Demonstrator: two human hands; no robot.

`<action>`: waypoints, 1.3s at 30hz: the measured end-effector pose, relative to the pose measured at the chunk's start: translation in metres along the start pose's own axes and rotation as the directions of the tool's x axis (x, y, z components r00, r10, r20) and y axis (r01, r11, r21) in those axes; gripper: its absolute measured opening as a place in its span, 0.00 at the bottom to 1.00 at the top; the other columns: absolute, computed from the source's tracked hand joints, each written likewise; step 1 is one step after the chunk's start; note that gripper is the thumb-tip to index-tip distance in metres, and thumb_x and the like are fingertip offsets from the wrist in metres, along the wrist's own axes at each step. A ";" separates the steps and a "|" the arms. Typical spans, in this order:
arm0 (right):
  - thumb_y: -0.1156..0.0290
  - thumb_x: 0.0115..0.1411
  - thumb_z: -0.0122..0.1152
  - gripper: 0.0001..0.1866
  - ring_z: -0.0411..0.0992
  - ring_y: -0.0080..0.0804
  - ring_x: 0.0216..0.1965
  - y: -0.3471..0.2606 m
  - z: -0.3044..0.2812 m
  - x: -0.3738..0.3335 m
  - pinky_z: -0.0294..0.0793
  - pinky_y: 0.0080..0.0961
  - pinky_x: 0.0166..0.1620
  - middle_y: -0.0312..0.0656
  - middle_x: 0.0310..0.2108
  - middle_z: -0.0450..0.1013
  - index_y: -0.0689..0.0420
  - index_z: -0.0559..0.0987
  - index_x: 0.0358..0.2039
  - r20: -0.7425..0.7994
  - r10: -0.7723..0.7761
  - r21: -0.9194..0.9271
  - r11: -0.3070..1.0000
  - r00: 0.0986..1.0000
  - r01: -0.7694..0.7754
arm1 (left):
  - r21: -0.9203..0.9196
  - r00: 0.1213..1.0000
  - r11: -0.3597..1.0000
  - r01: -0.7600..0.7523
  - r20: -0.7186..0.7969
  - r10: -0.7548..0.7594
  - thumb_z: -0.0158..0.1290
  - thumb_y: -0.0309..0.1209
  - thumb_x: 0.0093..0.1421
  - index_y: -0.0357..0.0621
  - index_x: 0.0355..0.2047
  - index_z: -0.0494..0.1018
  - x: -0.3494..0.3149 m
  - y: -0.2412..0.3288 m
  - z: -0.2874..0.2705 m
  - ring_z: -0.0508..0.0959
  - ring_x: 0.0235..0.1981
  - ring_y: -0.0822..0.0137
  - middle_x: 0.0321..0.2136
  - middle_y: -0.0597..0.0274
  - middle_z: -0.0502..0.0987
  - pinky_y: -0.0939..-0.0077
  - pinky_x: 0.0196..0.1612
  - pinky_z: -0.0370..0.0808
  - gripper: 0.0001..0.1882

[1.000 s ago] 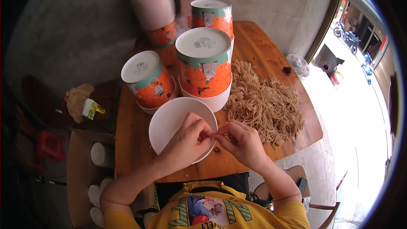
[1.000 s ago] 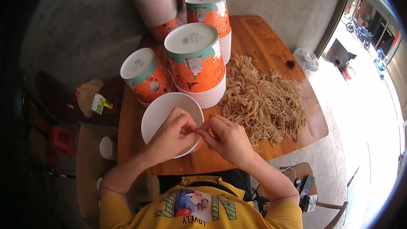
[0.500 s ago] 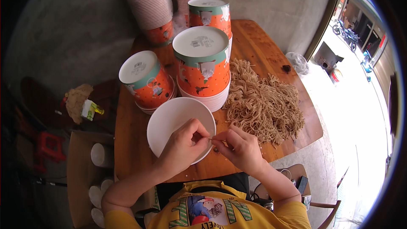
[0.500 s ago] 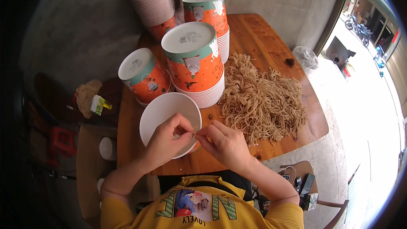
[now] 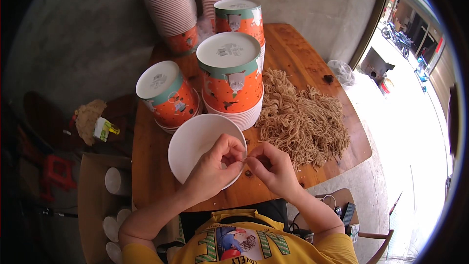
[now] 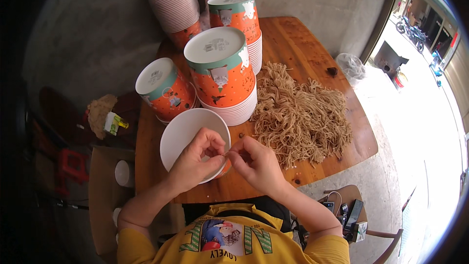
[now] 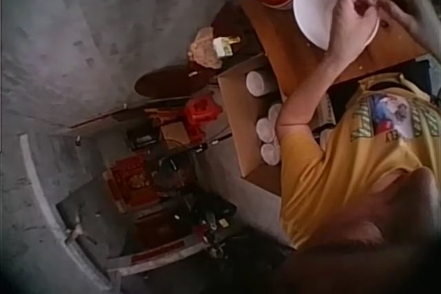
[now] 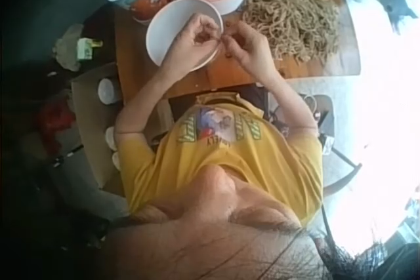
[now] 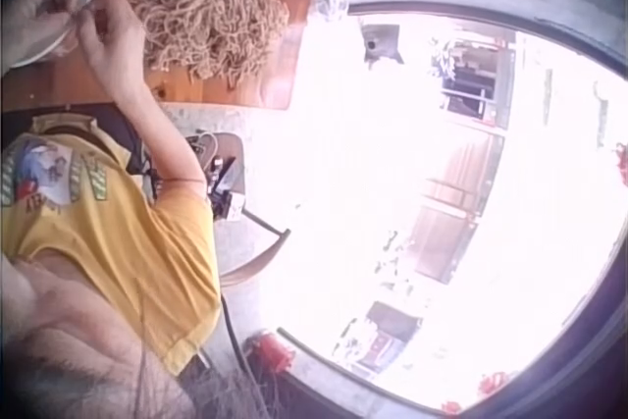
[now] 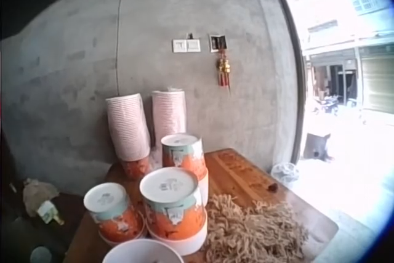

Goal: Placing rubber bands onto disposable paper bowls and stacking them.

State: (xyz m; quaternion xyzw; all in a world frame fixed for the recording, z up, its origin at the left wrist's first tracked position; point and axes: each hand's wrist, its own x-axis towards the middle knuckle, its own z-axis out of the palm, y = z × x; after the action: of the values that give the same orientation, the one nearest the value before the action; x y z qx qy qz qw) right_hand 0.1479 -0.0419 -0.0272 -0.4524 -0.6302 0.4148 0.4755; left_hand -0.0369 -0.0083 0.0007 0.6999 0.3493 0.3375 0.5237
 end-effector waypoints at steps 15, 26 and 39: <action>0.68 0.65 0.56 0.08 0.64 0.13 0.32 0.003 0.002 0.002 0.65 0.13 0.37 0.28 0.31 0.70 0.59 0.73 0.38 0.052 0.149 0.314 0.936 0.987 -0.158 | -0.014 0.996 0.999 0.038 0.086 -0.037 0.54 0.21 0.60 0.41 0.49 0.61 0.002 0.006 -0.004 0.73 0.39 0.76 0.36 0.64 0.72 0.78 0.46 0.70 0.19; 0.79 0.59 0.57 0.09 0.69 0.19 0.22 0.007 -0.006 -0.003 0.69 0.17 0.24 0.36 0.28 0.69 0.57 0.75 0.40 -0.126 -0.229 -0.131 0.968 0.965 0.213 | -0.122 0.991 0.986 0.116 0.085 -0.106 0.54 0.24 0.61 0.40 0.49 0.59 0.004 0.001 -0.006 0.74 0.38 0.75 0.35 0.62 0.74 0.78 0.45 0.70 0.19; 0.77 0.55 0.64 0.06 0.72 0.27 0.22 0.002 -0.003 -0.003 0.70 0.21 0.24 0.39 0.27 0.70 0.59 0.77 0.34 -0.068 -0.279 -0.262 0.931 0.958 0.253 | 0.008 0.993 0.999 0.031 0.110 -0.032 0.52 0.21 0.60 0.39 0.48 0.60 0.003 0.005 0.005 0.73 0.34 0.74 0.32 0.63 0.72 0.77 0.40 0.73 0.17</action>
State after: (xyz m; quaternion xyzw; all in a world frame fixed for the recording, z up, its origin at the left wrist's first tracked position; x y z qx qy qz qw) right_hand 0.1513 -0.0444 -0.0296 -0.4402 -0.7073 0.2395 0.4985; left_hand -0.0308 -0.0091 0.0048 0.7135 0.3320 0.2891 0.5450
